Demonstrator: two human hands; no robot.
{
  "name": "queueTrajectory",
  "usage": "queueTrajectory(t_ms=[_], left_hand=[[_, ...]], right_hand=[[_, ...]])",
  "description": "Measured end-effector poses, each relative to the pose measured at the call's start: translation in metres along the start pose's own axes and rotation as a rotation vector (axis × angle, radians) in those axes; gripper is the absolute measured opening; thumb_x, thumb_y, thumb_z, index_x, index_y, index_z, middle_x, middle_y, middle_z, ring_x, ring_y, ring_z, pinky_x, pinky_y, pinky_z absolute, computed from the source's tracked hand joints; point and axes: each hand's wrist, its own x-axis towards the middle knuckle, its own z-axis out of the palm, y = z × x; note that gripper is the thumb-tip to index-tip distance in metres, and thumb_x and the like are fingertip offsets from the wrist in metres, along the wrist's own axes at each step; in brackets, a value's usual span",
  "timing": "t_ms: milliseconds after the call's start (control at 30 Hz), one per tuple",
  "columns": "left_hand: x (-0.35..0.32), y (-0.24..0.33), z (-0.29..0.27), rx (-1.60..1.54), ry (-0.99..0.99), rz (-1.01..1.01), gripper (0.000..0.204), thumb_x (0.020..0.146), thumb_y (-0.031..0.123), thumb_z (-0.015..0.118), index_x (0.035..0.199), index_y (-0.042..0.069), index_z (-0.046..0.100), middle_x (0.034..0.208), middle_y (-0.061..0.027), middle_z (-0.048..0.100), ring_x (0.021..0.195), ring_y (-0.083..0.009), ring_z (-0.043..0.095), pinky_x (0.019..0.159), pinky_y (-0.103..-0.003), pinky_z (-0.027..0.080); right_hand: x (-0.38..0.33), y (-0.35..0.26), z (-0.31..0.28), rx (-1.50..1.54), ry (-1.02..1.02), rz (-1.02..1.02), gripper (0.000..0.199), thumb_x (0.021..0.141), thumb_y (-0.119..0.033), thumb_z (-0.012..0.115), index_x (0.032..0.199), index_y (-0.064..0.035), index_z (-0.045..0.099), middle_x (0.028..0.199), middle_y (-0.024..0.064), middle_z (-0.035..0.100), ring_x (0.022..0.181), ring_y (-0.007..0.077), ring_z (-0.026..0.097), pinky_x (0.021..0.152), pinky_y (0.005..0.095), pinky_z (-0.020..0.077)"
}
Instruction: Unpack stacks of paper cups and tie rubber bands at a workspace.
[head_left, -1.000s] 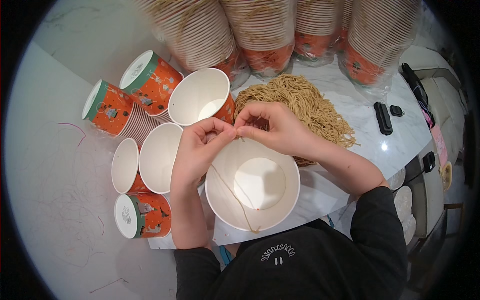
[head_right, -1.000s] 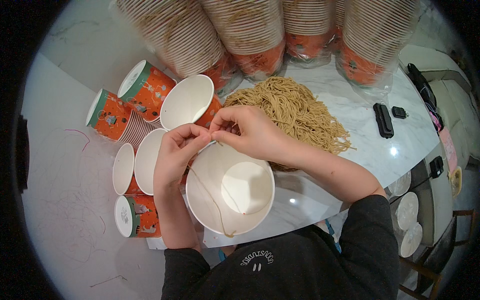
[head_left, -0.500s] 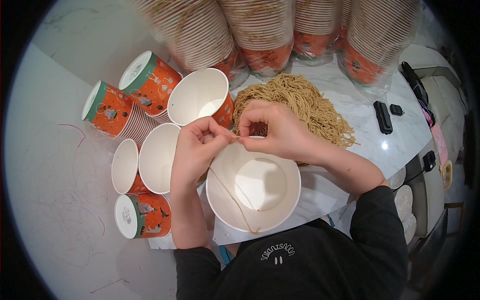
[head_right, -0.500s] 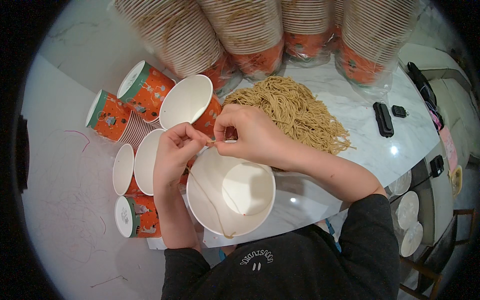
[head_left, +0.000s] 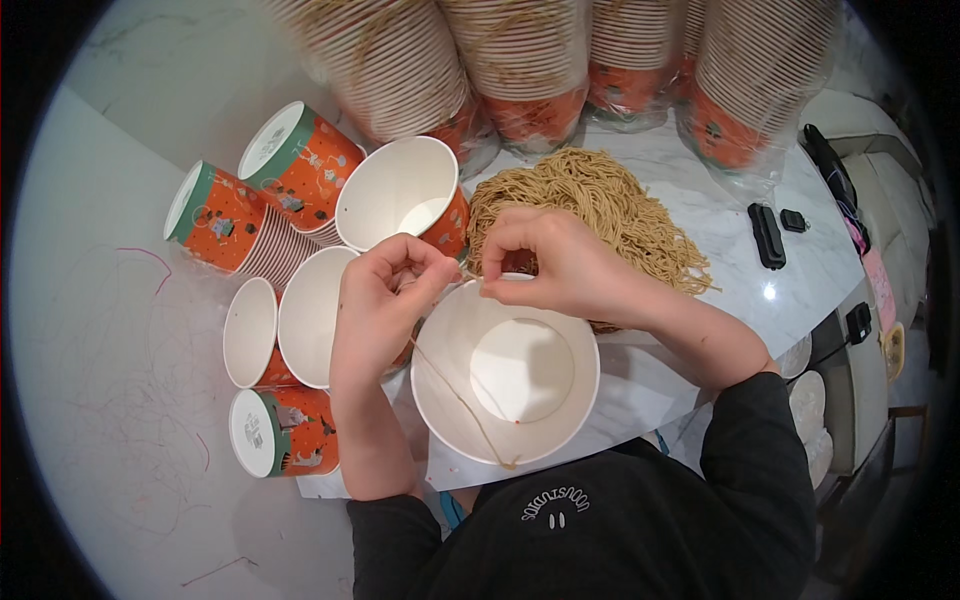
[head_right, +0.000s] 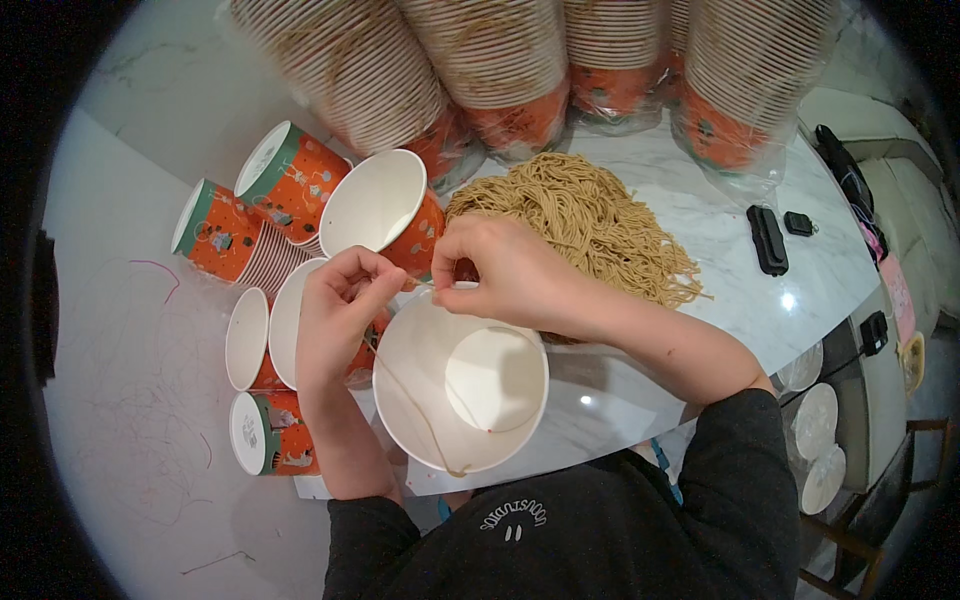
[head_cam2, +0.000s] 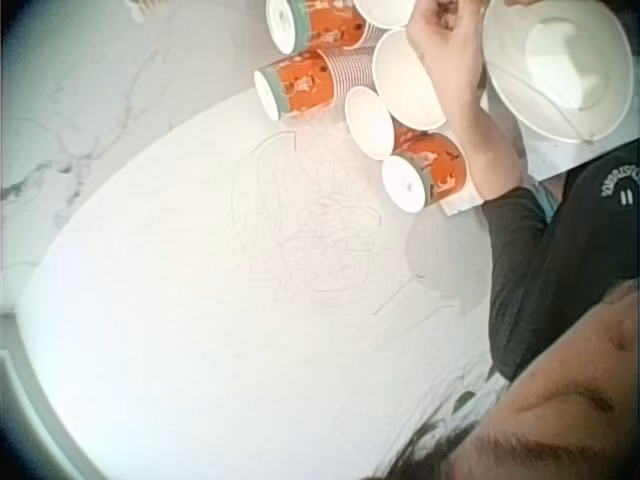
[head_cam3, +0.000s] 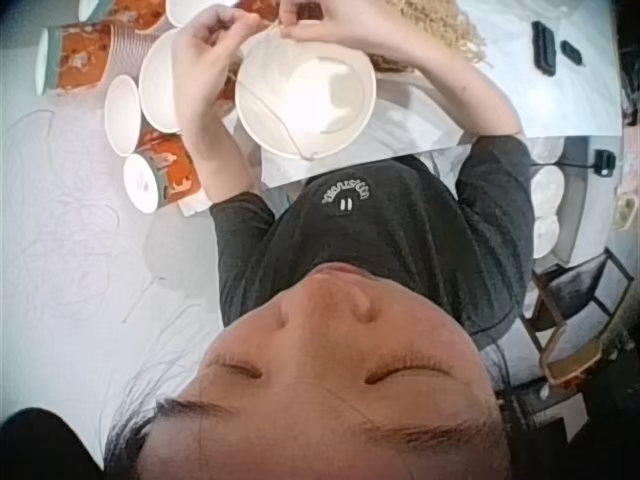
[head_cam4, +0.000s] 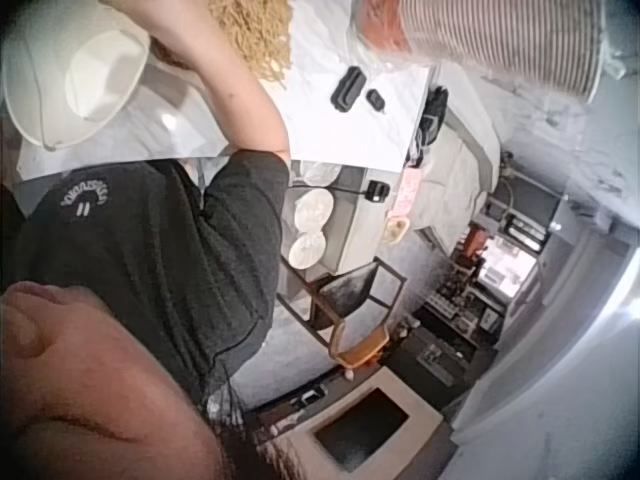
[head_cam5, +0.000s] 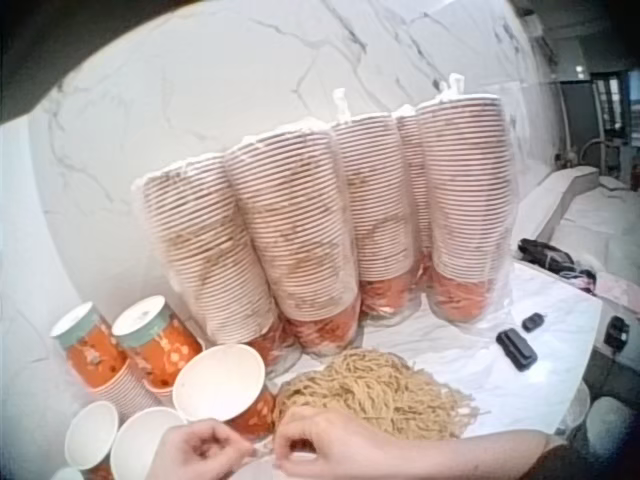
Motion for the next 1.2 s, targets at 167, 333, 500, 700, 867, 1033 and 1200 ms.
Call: queueTrajectory(t_ms=[167, 333, 500, 700, 867, 1033, 1200], left_hand=[[-0.01, 0.004, 0.003, -0.179, -0.05, 0.143, 0.032, 0.093, 0.004, 0.071, 0.12, -0.002, 0.057, 0.092, -0.0013, 0.063, 0.073, -0.0007, 0.057, 0.063, -0.016, 0.045], [-0.022, 0.017, 0.009, -0.289, -0.015, 0.204, 0.035, 0.091, -0.001, 0.07, 0.122, -0.003, 0.055, 0.093, -0.003, 0.062, 0.073, -0.0021, 0.058, 0.063, -0.017, 0.047], [-0.037, 0.024, 0.005, -0.459, 0.134, 0.442, 0.032, 0.086, -0.011, 0.066, 0.114, -0.004, 0.052, 0.093, -0.0095, 0.061, 0.063, -0.0074, 0.057, 0.055, -0.02, 0.046], [-0.054, 0.033, 0.012, -0.566, 0.178, 0.732, 0.027, 0.086, -0.008, 0.058, 0.095, 0.008, 0.039, 0.087, -0.006, 0.046, 0.052, -0.0057, 0.04, 0.046, -0.017, 0.034], [-0.064, 0.024, -0.003, -0.813, 0.13, 0.936, 0.025, 0.09, -0.002, 0.062, 0.097, 0.011, 0.042, 0.093, -0.0041, 0.046, 0.06, -0.0056, 0.036, 0.056, -0.021, 0.033], [-0.062, 0.02, -0.006, -0.973, 0.08, 1.053, 0.025, 0.09, -0.005, 0.059, 0.094, 0.01, 0.04, 0.098, -0.0071, 0.047, 0.059, -0.0078, 0.035, 0.057, -0.024, 0.033], [-0.067, 0.02, 0.0, -0.869, 0.161, 1.066, 0.023, 0.091, 0.002, 0.066, 0.094, 0.01, 0.044, 0.095, -0.0042, 0.048, 0.059, -0.0049, 0.033, 0.056, -0.022, 0.03]], right_hand=[[0.003, -0.009, 0.002, 0.066, 0.037, -0.089, 0.018, 0.082, -0.012, 0.081, 0.093, -0.0013, 0.072, 0.089, 0.0062, 0.066, 0.084, 0.0186, 0.064, 0.073, 0.0316, 0.0516], [0.001, -0.001, 0.009, 0.036, 0.097, -0.284, 0.016, 0.082, -0.011, 0.079, 0.096, -0.0046, 0.074, 0.091, 0.0073, 0.067, 0.085, 0.0217, 0.065, 0.073, 0.0326, 0.0517], [-0.003, 0.003, 0.014, -0.23, 0.096, -0.333, 0.01, 0.082, -0.01, 0.077, 0.088, -0.005, 0.072, 0.095, 0.0056, 0.064, 0.088, 0.0244, 0.066, 0.074, 0.0356, 0.0528], [-0.007, 0.001, 0.011, -0.392, 0.061, -0.225, 0.01, 0.083, -0.01, 0.073, 0.092, -0.0059, 0.07, 0.097, 0.0051, 0.064, 0.088, 0.0252, 0.067, 0.073, 0.0357, 0.0545], [-0.002, -0.004, 0.013, -0.033, 0.128, -0.07, 0.014, 0.088, -0.008, 0.07, 0.1, -0.0012, 0.07, 0.089, 0.0115, 0.069, 0.075, 0.0242, 0.067, 0.068, 0.0325, 0.0543], [-0.006, -0.01, 0.013, -0.19, 0.049, -0.068, 0.021, 0.091, -0.014, 0.069, 0.105, 0.0013, 0.07, 0.081, 0.0124, 0.07, 0.072, 0.0209, 0.068, 0.067, 0.0311, 0.0539], [0.001, -0.015, -0.005, -0.209, -0.42, 0.179, 0.03, 0.098, -0.026, 0.063, 0.106, 0.0026, 0.068, 0.08, 0.0111, 0.071, 0.068, 0.0173, 0.068, 0.063, 0.0302, 0.0545]])
